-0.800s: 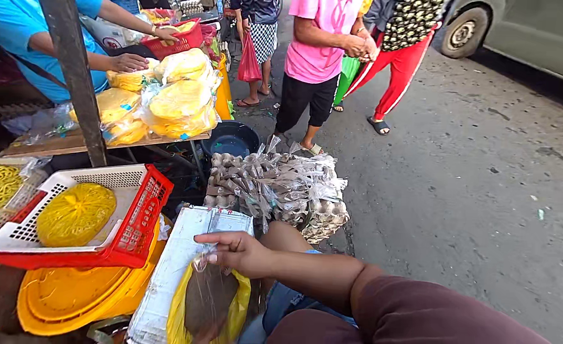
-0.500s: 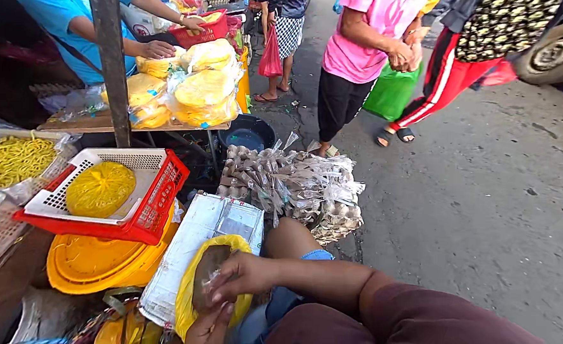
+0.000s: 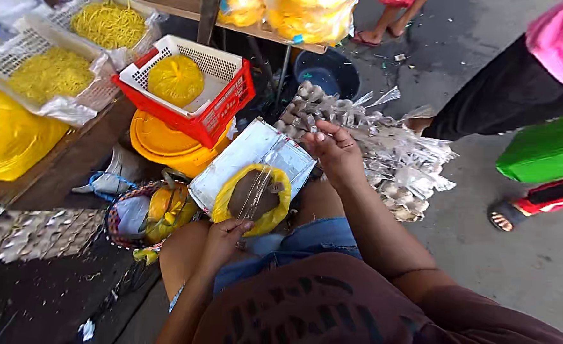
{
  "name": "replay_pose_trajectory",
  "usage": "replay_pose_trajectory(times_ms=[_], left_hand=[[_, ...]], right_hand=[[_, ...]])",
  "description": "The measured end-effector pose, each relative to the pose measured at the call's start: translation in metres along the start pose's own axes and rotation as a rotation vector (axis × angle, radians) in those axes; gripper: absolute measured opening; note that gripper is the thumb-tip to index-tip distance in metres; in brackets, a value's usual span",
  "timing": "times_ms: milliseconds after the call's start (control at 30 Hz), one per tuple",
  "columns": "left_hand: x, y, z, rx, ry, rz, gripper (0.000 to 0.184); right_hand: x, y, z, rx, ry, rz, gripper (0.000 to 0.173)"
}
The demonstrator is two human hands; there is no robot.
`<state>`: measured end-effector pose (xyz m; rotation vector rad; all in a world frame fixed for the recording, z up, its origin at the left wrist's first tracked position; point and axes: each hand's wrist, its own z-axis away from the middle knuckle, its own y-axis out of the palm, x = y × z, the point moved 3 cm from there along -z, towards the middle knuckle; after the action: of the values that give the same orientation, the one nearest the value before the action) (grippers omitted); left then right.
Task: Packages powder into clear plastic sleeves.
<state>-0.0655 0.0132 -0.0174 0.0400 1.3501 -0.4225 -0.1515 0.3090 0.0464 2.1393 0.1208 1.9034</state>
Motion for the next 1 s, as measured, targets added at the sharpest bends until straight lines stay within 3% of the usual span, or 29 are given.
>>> replay_pose_trajectory(times_ms=[100, 200, 333, 500, 633, 733, 900, 1000], left_hand=[[0.001, 0.002, 0.003, 0.026, 0.009, 0.159, 0.014], [0.002, 0.007, -0.001, 0.077, 0.029, 0.198, 0.013], [0.003, 0.007, 0.001, 0.092, 0.034, 0.179, 0.011], [0.004, 0.003, 0.003, 0.092, 0.042, 0.116, 0.009], [0.007, -0.001, 0.004, 0.100, 0.052, 0.064, 0.010], [0.005, -0.003, 0.005, 0.087, 0.043, 0.052, 0.010], [0.009, 0.000, 0.008, 0.131, 0.045, 0.082, 0.010], [0.006, 0.002, 0.008, 0.211, 0.003, 0.041, 0.016]], right_hand=[[-0.012, 0.014, 0.011, 0.242, 0.081, 0.095, 0.041], [-0.018, 0.028, 0.017, 0.330, 0.070, 0.175, 0.048], [-0.006, 0.028, 0.012, 0.419, -0.127, 0.300, 0.037], [-0.006, 0.027, 0.014, 0.505, -0.005, 0.380, 0.029], [-0.012, 0.028, 0.018, 0.377, 0.105, 0.274, 0.056], [-0.017, 0.033, 0.021, 0.381, 0.205, 0.181, 0.078], [-0.027, 0.039, 0.027, 0.233, 0.237, 0.139, 0.042], [-0.022, 0.036, 0.024, 0.213, 0.191, 0.142, 0.039]])
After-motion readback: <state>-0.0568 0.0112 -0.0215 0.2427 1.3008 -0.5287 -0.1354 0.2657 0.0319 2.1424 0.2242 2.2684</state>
